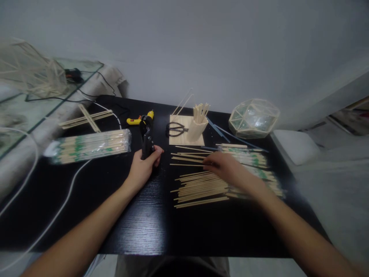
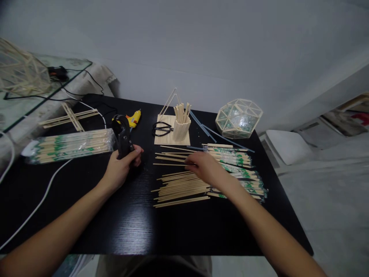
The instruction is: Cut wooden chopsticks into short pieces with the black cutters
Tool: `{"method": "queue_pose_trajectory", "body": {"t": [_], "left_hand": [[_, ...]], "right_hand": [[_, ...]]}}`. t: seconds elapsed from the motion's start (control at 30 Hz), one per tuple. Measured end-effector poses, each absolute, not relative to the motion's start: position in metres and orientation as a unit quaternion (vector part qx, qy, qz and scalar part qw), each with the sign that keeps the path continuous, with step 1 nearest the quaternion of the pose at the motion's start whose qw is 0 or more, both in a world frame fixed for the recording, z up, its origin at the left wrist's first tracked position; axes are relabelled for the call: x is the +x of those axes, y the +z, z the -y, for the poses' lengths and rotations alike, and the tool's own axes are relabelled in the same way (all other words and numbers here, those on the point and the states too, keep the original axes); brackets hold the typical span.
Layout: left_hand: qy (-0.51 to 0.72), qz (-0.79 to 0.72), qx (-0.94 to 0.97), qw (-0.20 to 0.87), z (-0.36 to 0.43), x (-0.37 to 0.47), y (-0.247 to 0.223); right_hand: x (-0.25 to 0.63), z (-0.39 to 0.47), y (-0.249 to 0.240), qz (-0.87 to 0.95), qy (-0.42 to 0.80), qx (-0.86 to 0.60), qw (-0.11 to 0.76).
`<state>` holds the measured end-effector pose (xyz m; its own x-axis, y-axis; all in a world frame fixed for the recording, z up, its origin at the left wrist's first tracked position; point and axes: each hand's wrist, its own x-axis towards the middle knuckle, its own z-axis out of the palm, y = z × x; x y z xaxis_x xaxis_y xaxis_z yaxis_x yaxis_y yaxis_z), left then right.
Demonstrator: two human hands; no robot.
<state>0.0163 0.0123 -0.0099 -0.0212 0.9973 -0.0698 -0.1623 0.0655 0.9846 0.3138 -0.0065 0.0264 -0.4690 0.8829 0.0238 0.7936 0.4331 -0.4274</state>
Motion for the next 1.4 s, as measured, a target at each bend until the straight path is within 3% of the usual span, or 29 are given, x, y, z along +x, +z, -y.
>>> {"method": "queue_pose_trajectory", "body": {"t": [0.27, 0.7, 0.9, 1.0, 1.13, 1.27, 1.4], "left_hand": [[0.527, -0.486, 0.430, 0.549, -0.011, 0.018, -0.005], [0.523, -0.490, 0.438, 0.543, -0.011, 0.019, -0.004], [0.521, -0.492, 0.437, 0.543, -0.010, 0.020, -0.002], [0.521, -0.494, 0.439, 0.541, -0.010, 0.020, -0.001], [0.502, -0.509, 0.469, 0.520, -0.010, 0.018, -0.002], [0.476, -0.538, 0.551, 0.425, -0.009, 0.013, -0.004], [0.441, -0.549, 0.624, 0.340, -0.007, 0.010, -0.005]], "right_hand": [[0.278, 0.011, 0.021, 0.848, 0.232, -0.477, 0.014], [0.265, 0.008, 0.031, 0.838, 0.261, -0.478, -0.029], [0.267, 0.013, 0.028, 0.858, 0.213, -0.465, -0.052], [0.268, 0.012, 0.034, 0.870, 0.182, -0.457, 0.010], [0.260, 0.010, 0.056, 0.844, 0.169, -0.476, 0.180], [0.243, 0.009, 0.070, 0.799, 0.187, -0.473, 0.320], [0.231, 0.008, 0.068, 0.749, 0.225, -0.489, 0.386]]}}
